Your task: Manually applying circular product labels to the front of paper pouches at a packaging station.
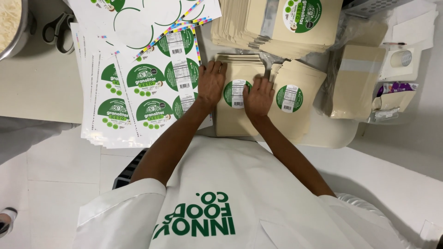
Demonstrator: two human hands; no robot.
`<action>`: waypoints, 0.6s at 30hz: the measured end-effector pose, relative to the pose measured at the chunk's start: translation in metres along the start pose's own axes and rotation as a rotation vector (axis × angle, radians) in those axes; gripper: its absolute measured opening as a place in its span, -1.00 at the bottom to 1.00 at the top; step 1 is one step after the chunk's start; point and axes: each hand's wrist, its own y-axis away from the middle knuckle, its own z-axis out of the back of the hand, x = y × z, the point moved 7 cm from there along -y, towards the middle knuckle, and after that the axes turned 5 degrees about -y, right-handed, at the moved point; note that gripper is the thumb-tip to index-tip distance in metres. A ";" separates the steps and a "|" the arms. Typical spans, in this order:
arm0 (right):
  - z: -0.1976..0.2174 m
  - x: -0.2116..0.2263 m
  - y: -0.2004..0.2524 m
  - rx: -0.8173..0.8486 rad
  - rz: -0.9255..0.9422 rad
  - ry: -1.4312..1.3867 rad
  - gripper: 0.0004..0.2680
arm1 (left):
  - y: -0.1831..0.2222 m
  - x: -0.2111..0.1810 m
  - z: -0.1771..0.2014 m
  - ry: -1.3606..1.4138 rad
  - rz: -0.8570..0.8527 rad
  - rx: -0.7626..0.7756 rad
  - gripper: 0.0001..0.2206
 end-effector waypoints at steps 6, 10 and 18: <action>-0.034 0.036 0.074 0.316 0.508 -0.308 -0.63 | 0.000 0.006 -0.027 0.075 -0.003 0.019 -0.66; -0.032 0.003 0.095 0.410 0.426 -0.321 -0.61 | -0.006 0.010 -0.012 0.104 0.001 -0.022 -0.68; -0.030 -0.095 0.090 0.052 -0.394 -0.746 -0.92 | 0.008 0.043 0.038 1.183 0.238 0.176 -0.79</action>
